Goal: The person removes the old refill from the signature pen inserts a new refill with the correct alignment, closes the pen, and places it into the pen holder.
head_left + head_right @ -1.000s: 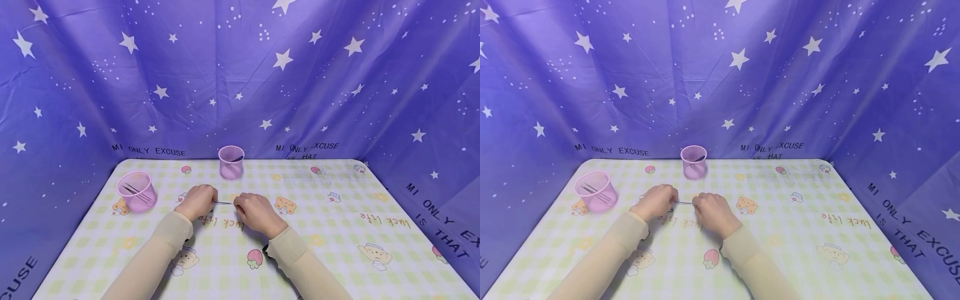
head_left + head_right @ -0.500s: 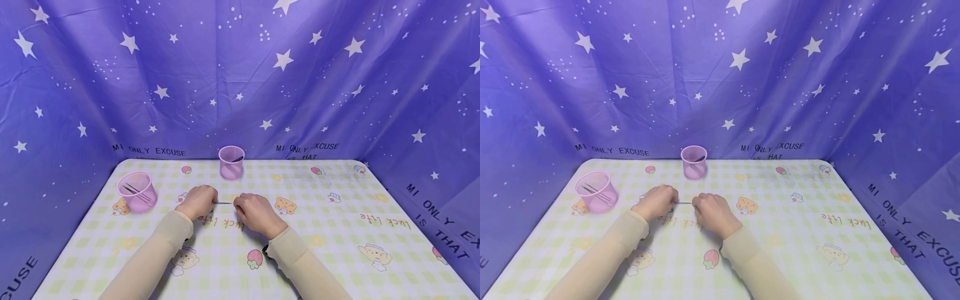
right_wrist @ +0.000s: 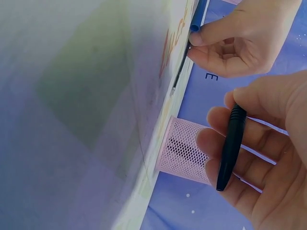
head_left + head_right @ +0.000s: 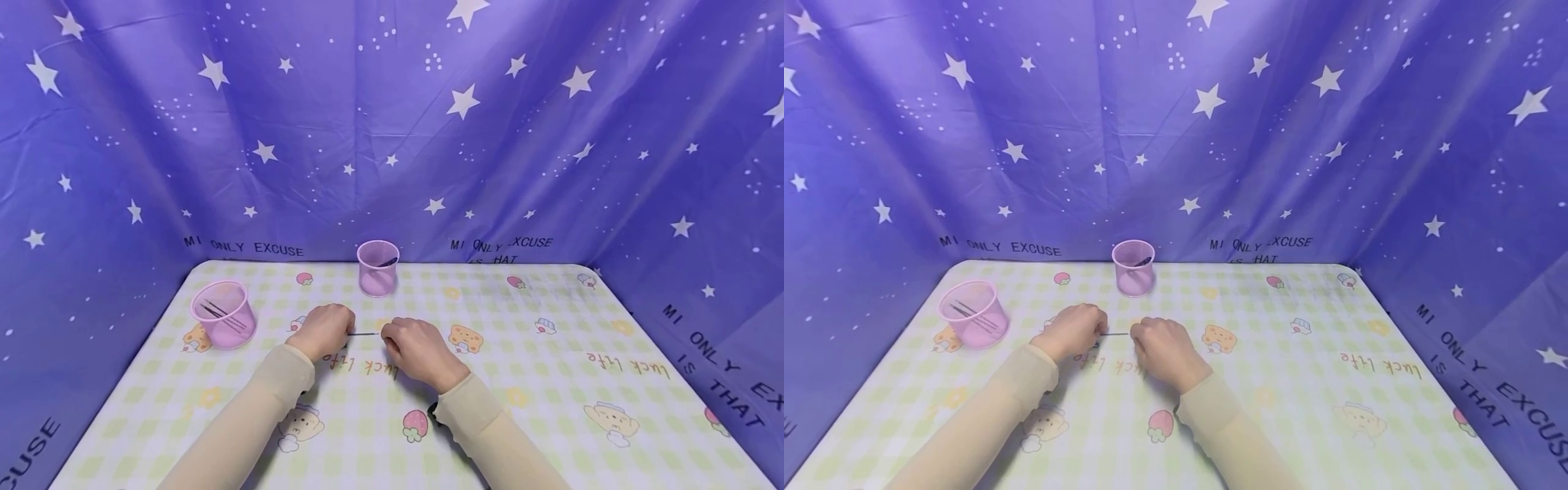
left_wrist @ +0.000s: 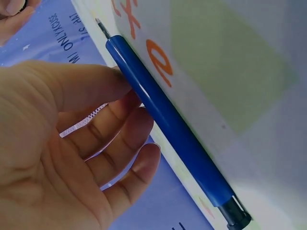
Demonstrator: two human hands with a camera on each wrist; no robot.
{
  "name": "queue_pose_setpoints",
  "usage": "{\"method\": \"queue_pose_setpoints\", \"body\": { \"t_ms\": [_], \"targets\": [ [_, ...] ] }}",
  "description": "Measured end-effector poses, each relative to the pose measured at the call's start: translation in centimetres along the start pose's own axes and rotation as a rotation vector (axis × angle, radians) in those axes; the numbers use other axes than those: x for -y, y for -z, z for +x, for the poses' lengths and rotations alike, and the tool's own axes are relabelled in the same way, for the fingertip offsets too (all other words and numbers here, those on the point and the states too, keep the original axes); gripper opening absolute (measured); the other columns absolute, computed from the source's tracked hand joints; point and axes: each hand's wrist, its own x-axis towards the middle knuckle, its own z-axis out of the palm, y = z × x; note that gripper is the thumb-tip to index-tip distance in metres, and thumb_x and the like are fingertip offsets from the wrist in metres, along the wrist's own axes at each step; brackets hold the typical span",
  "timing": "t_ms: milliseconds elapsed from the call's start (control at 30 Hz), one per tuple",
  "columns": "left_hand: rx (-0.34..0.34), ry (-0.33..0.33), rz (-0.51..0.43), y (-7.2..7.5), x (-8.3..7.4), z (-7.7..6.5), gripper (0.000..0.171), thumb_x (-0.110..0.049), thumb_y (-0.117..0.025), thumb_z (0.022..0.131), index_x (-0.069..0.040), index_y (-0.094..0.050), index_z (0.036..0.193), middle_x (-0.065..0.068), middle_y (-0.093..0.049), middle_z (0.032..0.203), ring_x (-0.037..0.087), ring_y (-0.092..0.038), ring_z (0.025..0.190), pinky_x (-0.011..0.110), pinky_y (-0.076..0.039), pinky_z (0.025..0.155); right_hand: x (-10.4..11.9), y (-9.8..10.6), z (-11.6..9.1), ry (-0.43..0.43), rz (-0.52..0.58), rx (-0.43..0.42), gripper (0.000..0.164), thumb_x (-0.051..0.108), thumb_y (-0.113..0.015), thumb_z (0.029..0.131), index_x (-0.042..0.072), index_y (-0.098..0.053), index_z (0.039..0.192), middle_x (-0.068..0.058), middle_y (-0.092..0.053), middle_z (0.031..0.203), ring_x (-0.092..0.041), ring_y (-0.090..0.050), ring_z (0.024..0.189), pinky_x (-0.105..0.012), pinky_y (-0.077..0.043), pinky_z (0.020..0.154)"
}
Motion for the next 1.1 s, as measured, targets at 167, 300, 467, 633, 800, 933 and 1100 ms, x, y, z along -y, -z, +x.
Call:
{"method": "queue_pose_setpoints", "body": {
  "t_ms": [167,300,467,633,800,933,1100],
  "targets": [
    [-0.009,-0.013,0.022,-0.14,0.08,0.08,0.020,0.005,-0.067,0.073,-0.015,-0.066,0.071,-0.004,-0.060,0.073,0.014,-0.052,0.066,0.033,-0.046,0.068,0.09,0.14,0.05,0.006,0.003,-0.004,0.014,0.010,-0.061,0.085,0.020,-0.058,0.075,0.009,-0.046,0.068,-0.009,-0.045,0.060,-0.028,-0.042,0.057],
    [-0.017,-0.026,0.042,-0.18,0.05,0.09,0.022,0.006,-0.067,0.072,-0.016,-0.065,0.069,-0.005,-0.058,0.071,0.014,-0.051,0.065,0.032,-0.045,0.066,0.12,0.20,0.04,0.006,0.003,-0.005,0.013,0.011,-0.061,0.085,0.019,-0.059,0.076,0.009,-0.048,0.069,-0.009,-0.046,0.061,-0.029,-0.043,0.058],
    [-0.013,-0.043,0.052,-0.14,-0.05,0.06,0.022,0.006,-0.069,0.071,-0.015,-0.064,0.069,-0.004,-0.057,0.070,0.014,-0.051,0.064,0.032,-0.044,0.065,0.15,0.21,0.02,0.001,0.002,0.002,0.013,0.011,-0.061,0.085,0.020,-0.059,0.076,0.009,-0.048,0.069,-0.008,-0.046,0.061,-0.029,-0.043,0.057],
    [-0.010,-0.051,0.053,-0.26,-0.04,0.14,0.021,0.005,-0.069,0.071,-0.015,-0.063,0.069,-0.005,-0.056,0.069,0.014,-0.050,0.063,0.032,-0.044,0.065,0.13,0.10,0.02,-0.008,-0.004,0.016,0.012,0.012,-0.061,0.085,0.019,-0.059,0.076,0.009,-0.047,0.069,-0.008,-0.045,0.061,-0.028,-0.042,0.058],
    [-0.015,-0.057,0.047,-0.36,0.05,0.17,0.022,0.005,-0.069,0.071,-0.015,-0.063,0.068,-0.004,-0.055,0.069,0.014,-0.049,0.062,0.031,-0.043,0.063,0.13,0.02,0.00,-0.007,-0.003,0.016,0.012,0.011,-0.061,0.085,0.019,-0.059,0.076,0.009,-0.047,0.068,-0.008,-0.046,0.061,-0.028,-0.042,0.058],
    [-0.015,-0.050,0.037,-0.33,0.06,0.18,0.021,0.006,-0.068,0.072,-0.015,-0.064,0.069,-0.004,-0.055,0.070,0.014,-0.049,0.063,0.032,-0.044,0.064,0.15,0.02,0.01,0.001,0.004,0.008,0.013,0.011,-0.061,0.085,0.019,-0.058,0.075,0.009,-0.047,0.068,-0.009,-0.045,0.060,-0.028,-0.042,0.057],
    [-0.006,-0.035,0.035,-0.28,-0.04,0.17,0.019,0.005,-0.069,0.074,-0.014,-0.066,0.074,-0.004,-0.059,0.074,0.014,-0.052,0.066,0.033,-0.046,0.066,0.16,-0.01,0.00,0.006,0.006,0.009,0.013,0.011,-0.061,0.085,0.018,-0.058,0.075,0.009,-0.047,0.068,-0.009,-0.045,0.060,-0.028,-0.042,0.057]
  ]
}}
